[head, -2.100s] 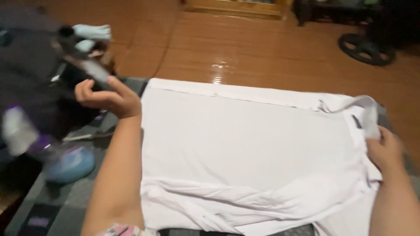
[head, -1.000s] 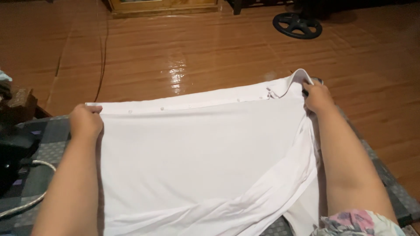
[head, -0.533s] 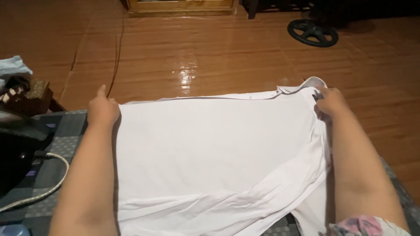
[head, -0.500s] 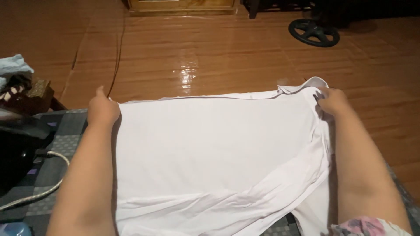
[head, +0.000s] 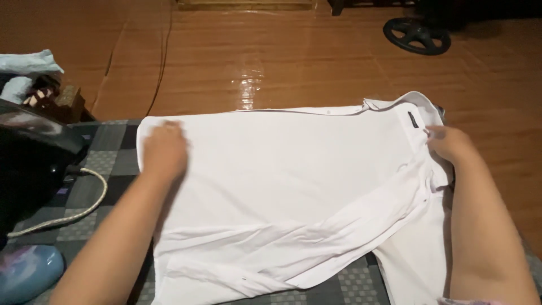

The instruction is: Ironing a white button-up dress shirt on an ironing board.

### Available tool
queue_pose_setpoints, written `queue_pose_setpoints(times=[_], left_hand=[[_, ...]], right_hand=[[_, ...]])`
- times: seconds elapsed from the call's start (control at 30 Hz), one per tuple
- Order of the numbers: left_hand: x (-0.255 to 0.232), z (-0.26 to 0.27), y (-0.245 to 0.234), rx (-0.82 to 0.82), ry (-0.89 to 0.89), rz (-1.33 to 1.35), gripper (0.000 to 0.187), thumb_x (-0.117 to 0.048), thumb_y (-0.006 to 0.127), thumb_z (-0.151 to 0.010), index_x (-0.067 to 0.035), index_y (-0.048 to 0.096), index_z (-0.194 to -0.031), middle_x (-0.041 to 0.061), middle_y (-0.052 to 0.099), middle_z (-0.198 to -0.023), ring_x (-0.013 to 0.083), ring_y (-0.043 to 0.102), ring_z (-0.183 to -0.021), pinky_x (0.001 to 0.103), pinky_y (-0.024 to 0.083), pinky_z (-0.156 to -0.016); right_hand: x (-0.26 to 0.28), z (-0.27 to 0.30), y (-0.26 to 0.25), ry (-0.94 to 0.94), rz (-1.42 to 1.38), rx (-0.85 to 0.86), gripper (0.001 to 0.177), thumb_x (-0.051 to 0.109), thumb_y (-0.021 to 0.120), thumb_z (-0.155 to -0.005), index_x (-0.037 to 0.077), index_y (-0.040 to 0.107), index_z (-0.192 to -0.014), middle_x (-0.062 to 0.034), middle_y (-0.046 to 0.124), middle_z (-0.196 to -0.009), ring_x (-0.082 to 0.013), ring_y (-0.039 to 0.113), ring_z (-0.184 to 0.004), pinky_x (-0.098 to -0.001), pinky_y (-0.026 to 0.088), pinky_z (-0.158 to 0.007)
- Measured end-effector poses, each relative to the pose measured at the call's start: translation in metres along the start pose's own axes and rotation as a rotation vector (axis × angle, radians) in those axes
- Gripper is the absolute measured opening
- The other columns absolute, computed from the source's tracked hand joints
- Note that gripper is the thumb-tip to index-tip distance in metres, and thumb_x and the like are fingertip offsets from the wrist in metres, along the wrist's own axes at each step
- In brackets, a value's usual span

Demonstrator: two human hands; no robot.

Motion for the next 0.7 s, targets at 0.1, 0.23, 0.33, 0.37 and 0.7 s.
queue_pose_setpoints(times=[0.1, 0.23, 0.33, 0.37, 0.7], left_hand=[[-0.05, 0.043, -0.028, 0.323, 0.094, 0.383, 0.075, -0.057, 0.056, -0.09, -0.022, 0.04, -0.155, 0.007, 0.025, -0.168, 0.037, 0.025, -0.151, 0.06, 0.021, -0.117], [-0.04, 0.072, -0.034, 0.369, 0.098, 0.269, 0.081, -0.069, 0.044, -0.091, -0.025, 0.033, -0.158, 0.0, 0.017, -0.171, 0.0269, 0.013, -0.155, 0.061, 0.009, -0.12], [-0.018, 0.084, -0.035, 0.303, 0.132, 0.249, 0.078, -0.066, 0.043, -0.093, -0.018, 0.04, -0.155, 0.004, 0.032, -0.166, 0.027, 0.022, -0.154, 0.052, 0.014, -0.122], [-0.015, 0.089, -0.035, 0.207, 0.18, 0.267, 0.075, -0.058, 0.05, -0.093, -0.011, 0.044, -0.151, 0.012, 0.037, -0.162, 0.034, 0.03, -0.149, 0.052, 0.021, -0.119], [-0.046, 0.164, -0.131, 0.522, 0.455, 0.479, 0.024, -0.034, 0.072, -0.088, -0.015, 0.07, -0.104, -0.001, 0.064, -0.094, 0.0198, 0.061, -0.088, 0.033, 0.049, -0.077]], right_hand=[[0.005, 0.023, -0.007, 0.049, 0.057, 0.093, 0.052, 0.009, 0.069, -0.091, 0.019, 0.065, -0.143, -0.015, 0.068, -0.134, -0.0344, 0.065, -0.115, -0.0448, 0.05, -0.1], [0.006, 0.045, -0.009, 0.03, 0.046, 0.077, 0.053, 0.007, 0.069, -0.093, 0.02, 0.064, -0.144, -0.0168, 0.066, -0.136, -0.0354, 0.064, -0.115, -0.0462, 0.05, -0.099], [0.014, 0.063, -0.008, 0.088, -0.026, 0.069, 0.047, 0.004, 0.064, -0.1, 0.019, 0.063, -0.145, -0.0183, 0.062, -0.14, -0.036, 0.063, -0.113, -0.0477, 0.05, -0.095], [0.01, 0.062, -0.005, 0.066, 0.03, 0.05, 0.048, 0.008, 0.064, -0.099, 0.02, 0.062, -0.145, -0.0205, 0.059, -0.144, -0.0406, 0.058, -0.121, -0.0527, 0.047, -0.1], [-0.02, 0.048, 0.008, -0.087, 0.119, -0.027, 0.046, 0.017, 0.063, -0.102, 0.014, 0.067, -0.147, -0.0201, 0.077, -0.113, -0.0413, 0.071, -0.091, -0.0493, 0.052, -0.083]])
Point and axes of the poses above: each hand's wrist, its own z-axis away from the middle knuckle, its own y-axis out of the palm, x = y × z, the point moved 1 cm from there along -z, towards the middle knuckle
